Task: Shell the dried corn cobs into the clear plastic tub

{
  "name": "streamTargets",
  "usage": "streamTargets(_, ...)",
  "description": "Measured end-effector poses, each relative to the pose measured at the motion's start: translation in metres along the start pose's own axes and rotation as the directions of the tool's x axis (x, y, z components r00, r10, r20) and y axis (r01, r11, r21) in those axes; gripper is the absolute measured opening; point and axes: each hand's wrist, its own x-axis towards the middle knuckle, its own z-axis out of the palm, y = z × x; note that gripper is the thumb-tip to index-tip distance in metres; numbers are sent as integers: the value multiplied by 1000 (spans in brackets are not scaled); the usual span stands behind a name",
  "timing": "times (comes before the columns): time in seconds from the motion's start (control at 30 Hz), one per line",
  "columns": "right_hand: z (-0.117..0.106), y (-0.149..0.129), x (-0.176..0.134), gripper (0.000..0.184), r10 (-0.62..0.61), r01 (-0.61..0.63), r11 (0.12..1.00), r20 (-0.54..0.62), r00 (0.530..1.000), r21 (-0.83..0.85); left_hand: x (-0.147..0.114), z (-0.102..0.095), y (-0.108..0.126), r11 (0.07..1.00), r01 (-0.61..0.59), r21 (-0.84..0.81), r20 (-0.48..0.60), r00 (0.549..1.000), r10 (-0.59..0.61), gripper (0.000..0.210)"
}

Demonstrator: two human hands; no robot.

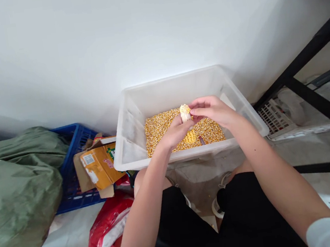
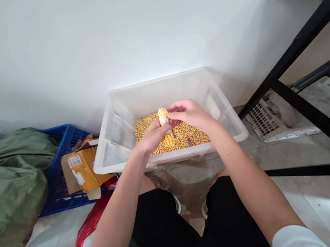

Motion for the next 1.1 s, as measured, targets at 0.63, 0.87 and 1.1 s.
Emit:
streamTargets(0.63,25,12,9,8,-54,-6,962,-212,976,-274,3,-2,-14,997,-12,73,-103,995,19,13)
streamTargets(0.87,14,11,13,6,136,-131,989,-85,987,62,2,0,-7,998,34,54,-102,994,-29,5)
streamTargets(1.1,19,9,14,8,261,-249,952,-51,964,177,7,-5,-20,976,-20,217,-47,998,30,8)
